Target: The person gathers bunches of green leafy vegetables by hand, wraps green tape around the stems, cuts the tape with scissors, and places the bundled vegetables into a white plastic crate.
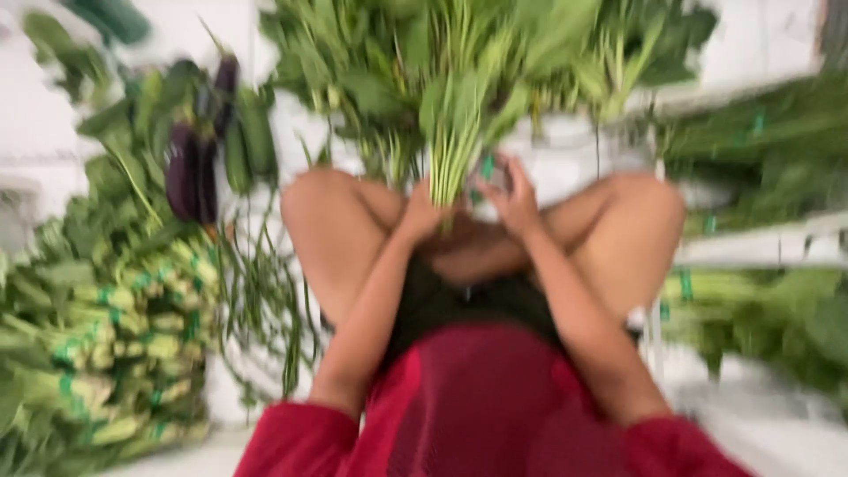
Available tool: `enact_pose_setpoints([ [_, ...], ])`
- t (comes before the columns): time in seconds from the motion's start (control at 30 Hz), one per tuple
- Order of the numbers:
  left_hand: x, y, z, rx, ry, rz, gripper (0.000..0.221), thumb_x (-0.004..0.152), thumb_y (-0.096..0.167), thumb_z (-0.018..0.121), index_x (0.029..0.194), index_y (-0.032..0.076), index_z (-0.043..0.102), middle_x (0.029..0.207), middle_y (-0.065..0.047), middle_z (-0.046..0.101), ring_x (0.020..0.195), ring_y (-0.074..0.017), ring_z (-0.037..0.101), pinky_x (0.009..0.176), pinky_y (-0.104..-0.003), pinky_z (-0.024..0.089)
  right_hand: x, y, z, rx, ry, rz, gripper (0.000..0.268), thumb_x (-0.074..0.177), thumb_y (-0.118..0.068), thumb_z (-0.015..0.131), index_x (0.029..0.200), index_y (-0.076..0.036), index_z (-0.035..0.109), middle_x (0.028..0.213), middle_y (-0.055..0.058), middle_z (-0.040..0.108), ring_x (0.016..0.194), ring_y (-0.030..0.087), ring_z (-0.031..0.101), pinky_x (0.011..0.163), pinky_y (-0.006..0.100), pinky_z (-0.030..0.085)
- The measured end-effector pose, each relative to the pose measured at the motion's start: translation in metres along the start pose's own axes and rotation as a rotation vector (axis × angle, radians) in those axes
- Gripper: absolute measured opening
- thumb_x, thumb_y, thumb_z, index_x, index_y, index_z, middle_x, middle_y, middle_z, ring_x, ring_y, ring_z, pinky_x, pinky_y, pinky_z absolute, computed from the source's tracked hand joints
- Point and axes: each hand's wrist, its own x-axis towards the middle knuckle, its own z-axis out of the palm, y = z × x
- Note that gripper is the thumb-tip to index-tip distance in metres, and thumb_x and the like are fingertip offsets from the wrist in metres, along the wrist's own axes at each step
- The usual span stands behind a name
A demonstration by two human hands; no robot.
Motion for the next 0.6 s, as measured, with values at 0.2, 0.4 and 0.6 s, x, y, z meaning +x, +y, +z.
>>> enact_pose_setpoints([
  [0.2, -0.014, 0.061, 0.001, -0.263, 0.019, -0.013, 0.061, 0.065, 0.014, 0.101, 0.11, 0.001, 0.061, 0.096, -0.009, 0.071, 0.09, -0.0202, 0.07, 0.09, -0.04, 0.056, 0.001, -0.091, 0.001, 0.015, -0.001, -0.051, 0.061, 0.089, -0.019, 0.087, 0.136, -0.003, 0.052, 0.143, 0.018, 0.049, 0.132, 0.045, 0.054, 0.105, 0.056, 0.052],
  [0.4, -0.019, 0.076, -0.001, -0.316, -0.017, 0.08, 0.054, 0.07, -0.001, 0.095, 0.107, 0.0, 0.057, 0.091, -0.016, 0.073, 0.083, -0.0266, 0.076, 0.084, -0.042, 0.061, -0.003, -0.097, 0.002, 0.05, -0.007, -0.14, 0.061, 0.09, -0.014, 0.084, 0.129, -0.002, 0.04, 0.144, 0.023, 0.044, 0.134, 0.052, 0.05, 0.103, 0.063, 0.05],
  [0.6, -0.023, 0.071, 0.004, -0.404, -0.034, 0.128, 0.054, 0.069, -0.008, 0.093, 0.107, 0.0, 0.055, 0.09, -0.018, 0.075, 0.087, -0.0241, 0.076, 0.088, -0.042, 0.06, -0.003, -0.09, 0.002, 0.141, -0.009, -0.117, 0.055, 0.101, -0.028, 0.068, 0.136, -0.002, 0.036, 0.147, 0.022, 0.042, 0.141, 0.046, 0.044, 0.109, 0.062, 0.046],
])
